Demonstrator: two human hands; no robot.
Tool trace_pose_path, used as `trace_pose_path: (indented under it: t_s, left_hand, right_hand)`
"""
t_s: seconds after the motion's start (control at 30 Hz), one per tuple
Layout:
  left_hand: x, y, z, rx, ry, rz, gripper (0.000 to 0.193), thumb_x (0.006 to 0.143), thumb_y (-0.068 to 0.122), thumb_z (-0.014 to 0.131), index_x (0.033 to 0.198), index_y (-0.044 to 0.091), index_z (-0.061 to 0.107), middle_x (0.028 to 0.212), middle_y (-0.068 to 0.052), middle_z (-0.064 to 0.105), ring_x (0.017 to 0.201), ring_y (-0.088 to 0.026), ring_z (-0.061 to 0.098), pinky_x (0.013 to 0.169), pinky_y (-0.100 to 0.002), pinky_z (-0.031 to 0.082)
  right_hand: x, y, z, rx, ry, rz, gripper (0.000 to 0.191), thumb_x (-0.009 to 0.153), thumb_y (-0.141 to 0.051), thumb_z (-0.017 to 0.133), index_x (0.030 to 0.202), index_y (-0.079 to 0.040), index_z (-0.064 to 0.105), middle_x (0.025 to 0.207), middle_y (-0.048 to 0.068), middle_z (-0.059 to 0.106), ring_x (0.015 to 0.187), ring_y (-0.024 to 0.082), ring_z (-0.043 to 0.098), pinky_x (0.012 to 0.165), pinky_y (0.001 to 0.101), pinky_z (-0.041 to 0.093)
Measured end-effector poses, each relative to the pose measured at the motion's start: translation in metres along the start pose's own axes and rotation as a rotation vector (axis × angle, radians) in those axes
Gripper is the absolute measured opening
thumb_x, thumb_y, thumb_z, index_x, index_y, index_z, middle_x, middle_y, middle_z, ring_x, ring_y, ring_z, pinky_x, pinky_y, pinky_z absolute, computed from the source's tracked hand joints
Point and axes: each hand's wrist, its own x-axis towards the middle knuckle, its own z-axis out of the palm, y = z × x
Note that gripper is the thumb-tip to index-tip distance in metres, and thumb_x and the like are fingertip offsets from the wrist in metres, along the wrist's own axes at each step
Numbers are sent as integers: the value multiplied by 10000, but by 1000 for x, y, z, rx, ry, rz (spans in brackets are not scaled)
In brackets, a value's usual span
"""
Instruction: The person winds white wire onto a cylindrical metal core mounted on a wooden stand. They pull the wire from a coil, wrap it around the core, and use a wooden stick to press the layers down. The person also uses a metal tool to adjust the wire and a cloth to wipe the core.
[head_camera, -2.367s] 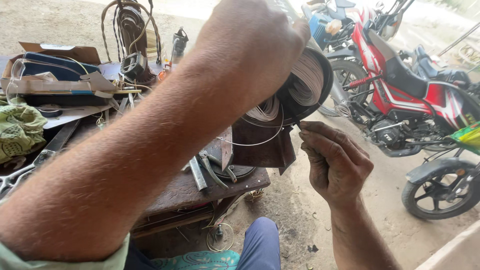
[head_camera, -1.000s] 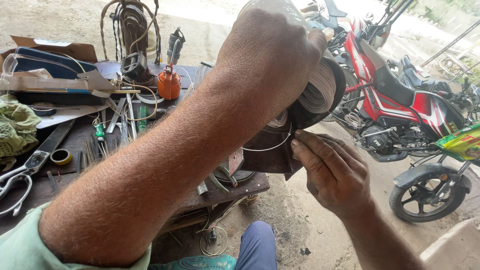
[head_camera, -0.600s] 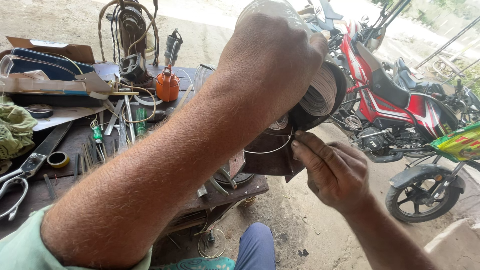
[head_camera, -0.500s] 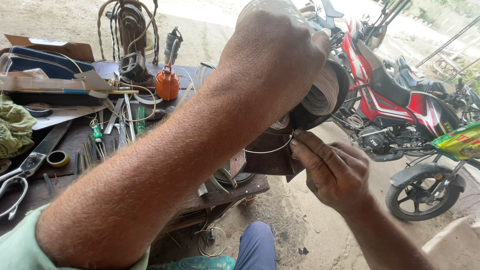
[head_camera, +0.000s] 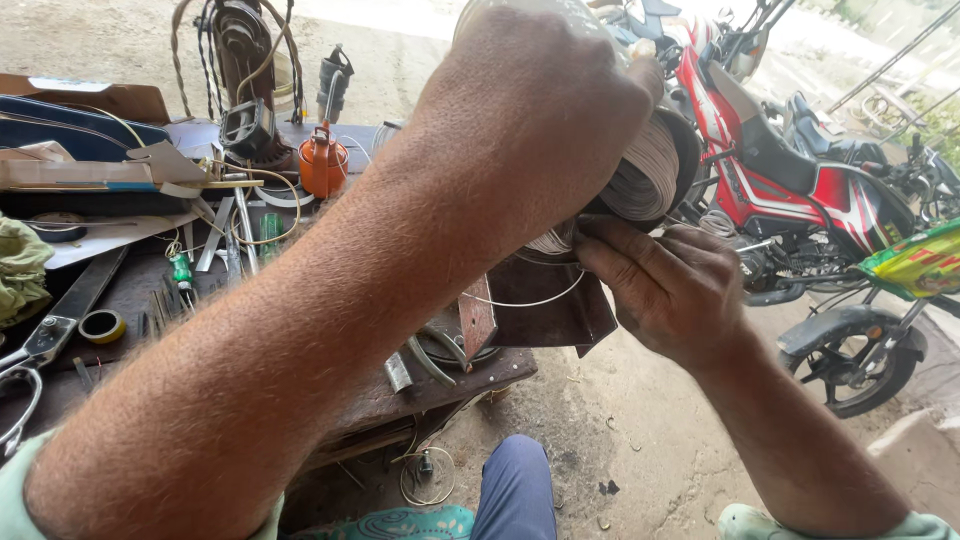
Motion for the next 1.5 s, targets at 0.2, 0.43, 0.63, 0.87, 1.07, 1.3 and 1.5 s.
trace_pose_path:
  t_s: [0.2,0.43,0.63,0.87,1.07,1.3,1.5]
  left_hand:
    - [-2,-1,0,-11,14,-31,257,817,293,793,997,116,746,697,-71,749,614,-206,729,545,-397,549]
    - [2,10,-1,-65,-64,-57,401,855,392,744,1100,75,733,693,-85,732,505,-162,693,414,-327,529]
    - [-1,7,0,-37,-118,-44,343,927,246,684,1224,74,698,694,-91,742,468,-152,697,357,-291,537]
    - [-5,5,-2,-15,27,-26,299,860,250,742,1138,140,747,695,-89,754,566,-197,731,470,-344,571]
    - [-5,4,-9,-21,-43,-4,340,910,221,720,1236,123,713,684,-118,750,518,-190,721,411,-331,560]
    - [-4,-3,-9,-119,-106,81,285,942,146,736,1192,12,712,733,-149,741,627,-204,734,493,-341,564]
    - [-10,-6,-11,-211,130,141,225,902,58,758,1112,-22,749,839,-176,752,758,-224,761,570,-295,605]
  right_hand:
    - [10,2,6,-21,1,29,214,947,-105,777,1151,-170,769,1130,35,765,779,135,719,655,308,584]
    - [4,-10,-8,168,-74,317,269,823,-84,800,1089,-104,761,1080,105,756,809,244,719,701,349,581]
    - [-7,-39,-16,525,437,722,739,906,-142,933,1465,-126,451,1284,81,588,1071,230,643,896,329,569]
    - [0,-28,3,697,202,985,1008,820,-149,908,1617,-103,293,1627,156,390,1419,303,616,912,405,645]
    - [-1,-26,5,1032,256,810,912,992,-95,834,1670,-99,224,1656,178,439,1409,286,622,1087,374,608]
    - [-7,-32,9,832,232,878,953,973,-39,829,1674,-85,185,1643,194,410,1349,294,672,1011,357,659]
    - [9,-41,14,395,224,809,913,1005,-25,853,1617,-100,180,1564,226,483,1358,315,655,986,342,636]
